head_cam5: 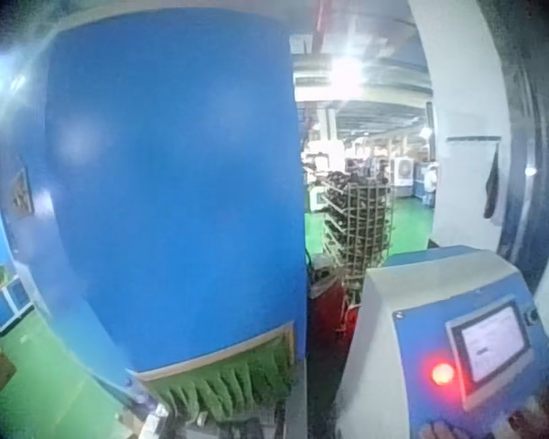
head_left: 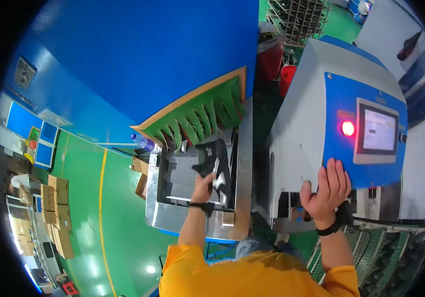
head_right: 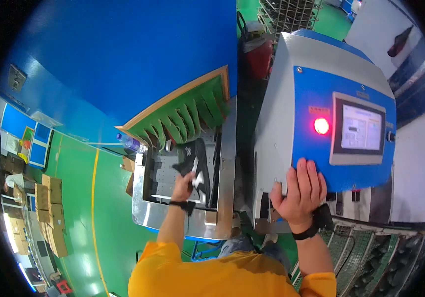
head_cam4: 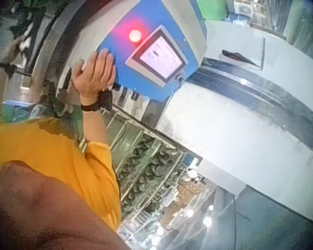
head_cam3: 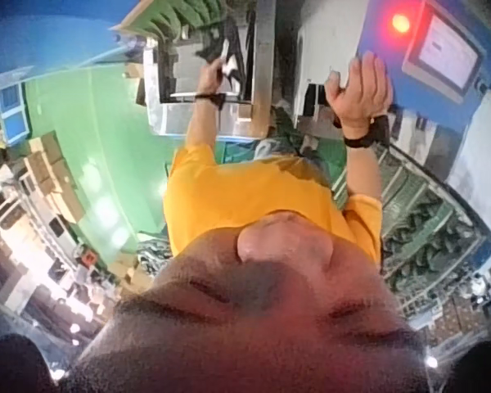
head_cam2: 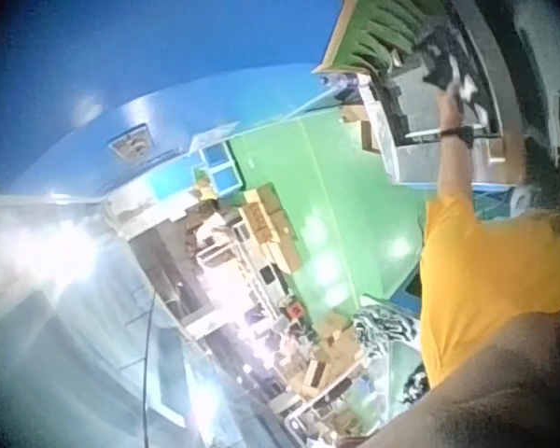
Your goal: Operating shoe lasting and assembly machinery to shape and bond shoe components in a factory.
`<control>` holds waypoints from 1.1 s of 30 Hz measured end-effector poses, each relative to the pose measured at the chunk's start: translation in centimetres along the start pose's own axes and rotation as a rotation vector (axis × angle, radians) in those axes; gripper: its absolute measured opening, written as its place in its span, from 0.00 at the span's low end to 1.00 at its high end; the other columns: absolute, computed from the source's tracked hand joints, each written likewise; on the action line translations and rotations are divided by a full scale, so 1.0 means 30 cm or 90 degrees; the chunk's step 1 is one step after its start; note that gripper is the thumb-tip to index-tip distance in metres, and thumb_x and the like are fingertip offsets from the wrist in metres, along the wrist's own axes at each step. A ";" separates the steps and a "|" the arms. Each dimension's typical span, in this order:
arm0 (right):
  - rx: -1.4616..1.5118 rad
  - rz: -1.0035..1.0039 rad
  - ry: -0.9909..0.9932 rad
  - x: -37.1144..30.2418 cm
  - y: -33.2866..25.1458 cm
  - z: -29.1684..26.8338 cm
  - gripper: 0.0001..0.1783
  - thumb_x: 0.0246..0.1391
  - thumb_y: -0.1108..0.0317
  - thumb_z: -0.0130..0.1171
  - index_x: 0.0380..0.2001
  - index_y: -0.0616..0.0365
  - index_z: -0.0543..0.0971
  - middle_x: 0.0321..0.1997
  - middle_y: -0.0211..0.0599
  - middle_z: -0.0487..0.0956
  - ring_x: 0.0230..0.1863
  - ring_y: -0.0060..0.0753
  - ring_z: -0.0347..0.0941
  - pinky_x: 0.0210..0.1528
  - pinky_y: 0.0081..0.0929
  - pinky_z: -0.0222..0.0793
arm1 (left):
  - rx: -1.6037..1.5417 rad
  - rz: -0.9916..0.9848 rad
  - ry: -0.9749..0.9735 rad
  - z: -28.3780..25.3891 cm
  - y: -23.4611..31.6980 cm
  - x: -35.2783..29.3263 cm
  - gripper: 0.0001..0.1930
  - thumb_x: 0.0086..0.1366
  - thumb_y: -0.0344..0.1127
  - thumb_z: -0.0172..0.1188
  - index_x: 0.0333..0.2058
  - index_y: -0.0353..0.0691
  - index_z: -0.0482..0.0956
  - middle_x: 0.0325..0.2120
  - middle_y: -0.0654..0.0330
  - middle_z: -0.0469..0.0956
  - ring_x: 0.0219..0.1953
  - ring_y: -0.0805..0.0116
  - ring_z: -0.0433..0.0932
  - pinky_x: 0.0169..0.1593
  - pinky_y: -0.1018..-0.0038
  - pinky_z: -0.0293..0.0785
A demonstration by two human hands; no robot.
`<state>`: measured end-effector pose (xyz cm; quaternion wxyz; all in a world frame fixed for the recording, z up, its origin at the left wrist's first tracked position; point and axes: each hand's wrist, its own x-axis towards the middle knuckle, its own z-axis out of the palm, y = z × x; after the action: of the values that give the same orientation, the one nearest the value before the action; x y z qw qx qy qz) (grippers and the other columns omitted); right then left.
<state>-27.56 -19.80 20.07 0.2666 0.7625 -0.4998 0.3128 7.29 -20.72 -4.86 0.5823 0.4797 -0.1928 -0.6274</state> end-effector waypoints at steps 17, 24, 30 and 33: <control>0.893 0.334 -0.295 -0.182 -0.052 -0.249 0.60 0.36 0.69 0.68 0.70 0.64 0.45 0.65 0.48 0.64 0.64 0.40 0.63 0.66 0.34 0.57 | 0.536 0.294 0.138 0.755 -0.032 -0.812 0.19 0.63 0.46 0.56 0.35 0.30 0.73 0.28 0.42 0.79 0.32 0.42 0.79 0.36 0.56 0.73; 1.121 0.656 -0.383 -0.511 0.222 -0.220 0.50 0.39 0.72 0.60 0.69 0.62 0.55 0.63 0.46 0.69 0.62 0.37 0.67 0.63 0.30 0.62 | 0.809 0.423 -0.208 0.831 -0.223 -0.844 0.13 0.64 0.37 0.50 0.24 0.34 0.71 0.20 0.42 0.74 0.26 0.40 0.75 0.29 0.52 0.72; 1.345 0.993 -0.232 -0.663 0.274 -0.354 0.42 0.43 0.66 0.57 0.65 0.63 0.61 0.61 0.44 0.71 0.60 0.41 0.70 0.62 0.33 0.66 | 0.646 0.468 -0.331 0.847 -0.229 -0.922 0.08 0.58 0.32 0.52 0.22 0.37 0.74 0.18 0.49 0.75 0.25 0.48 0.76 0.27 0.61 0.70; 1.469 1.094 -0.180 -0.703 0.285 -0.379 0.39 0.47 0.64 0.57 0.64 0.61 0.63 0.58 0.45 0.74 0.56 0.43 0.74 0.57 0.36 0.72 | 0.319 -0.027 -0.075 0.896 -0.179 -0.880 0.07 0.57 0.26 0.49 0.26 0.37 0.76 0.15 0.58 0.73 0.23 0.63 0.75 0.32 0.73 0.71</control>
<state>-44.32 -2.12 12.72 -0.8033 0.0421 -0.2902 0.5183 -21.52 -3.74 13.31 0.4196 0.5758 -0.3654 -0.5991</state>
